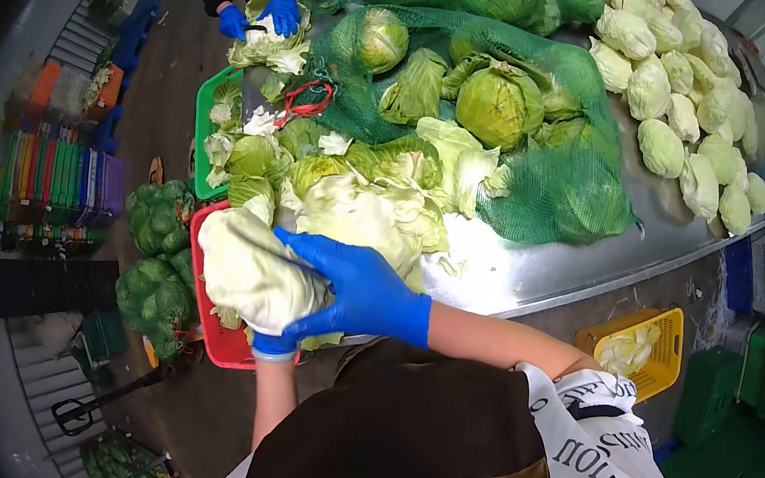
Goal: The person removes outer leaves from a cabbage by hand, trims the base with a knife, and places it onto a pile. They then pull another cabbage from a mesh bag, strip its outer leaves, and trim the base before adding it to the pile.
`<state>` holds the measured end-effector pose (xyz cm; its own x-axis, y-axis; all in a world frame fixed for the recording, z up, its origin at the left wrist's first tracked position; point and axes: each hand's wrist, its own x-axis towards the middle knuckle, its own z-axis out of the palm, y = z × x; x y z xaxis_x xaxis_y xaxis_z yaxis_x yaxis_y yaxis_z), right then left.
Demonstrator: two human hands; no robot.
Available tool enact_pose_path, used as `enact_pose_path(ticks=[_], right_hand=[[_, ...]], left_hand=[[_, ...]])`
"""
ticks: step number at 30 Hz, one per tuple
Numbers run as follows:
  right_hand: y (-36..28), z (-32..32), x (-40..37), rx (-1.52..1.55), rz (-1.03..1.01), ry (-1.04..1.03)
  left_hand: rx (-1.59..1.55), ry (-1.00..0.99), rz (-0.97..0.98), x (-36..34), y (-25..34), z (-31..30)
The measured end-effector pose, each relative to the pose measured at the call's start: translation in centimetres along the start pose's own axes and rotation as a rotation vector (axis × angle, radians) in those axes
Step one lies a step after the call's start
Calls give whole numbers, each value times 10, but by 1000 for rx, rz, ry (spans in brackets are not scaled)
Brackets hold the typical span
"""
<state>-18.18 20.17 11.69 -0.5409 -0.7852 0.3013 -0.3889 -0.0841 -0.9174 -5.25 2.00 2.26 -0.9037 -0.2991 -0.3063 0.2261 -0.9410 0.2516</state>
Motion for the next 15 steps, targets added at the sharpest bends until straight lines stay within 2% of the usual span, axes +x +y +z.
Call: enact_pose_path(ticks=[2,5,6,9,11,12,14,15], right_hand=[[-7,6,-8,-176,-81,-31],[-4,23,-22,-175,-53,-230],[9,29,-25,-118,-246,-190],[42,30,-41,29,-98,109],[58,6,-48,-58,240,305],[53,0,-52,-55,273,271],[35,12,-54,71,77,141],[20,16,-56,7,23,82]], left_hand=[[139,-19,-46,1,11,9],[45,17,-93,1,1,2],[0,30,-103,1,-5,-2],[-94,73,-150,-1,-25,-9],[-110,68,-189,1,-26,-9],[-99,52,-208,4,-26,-9],[-59,24,-257,6,-25,-6],[-23,2,-270,7,-26,-3]])
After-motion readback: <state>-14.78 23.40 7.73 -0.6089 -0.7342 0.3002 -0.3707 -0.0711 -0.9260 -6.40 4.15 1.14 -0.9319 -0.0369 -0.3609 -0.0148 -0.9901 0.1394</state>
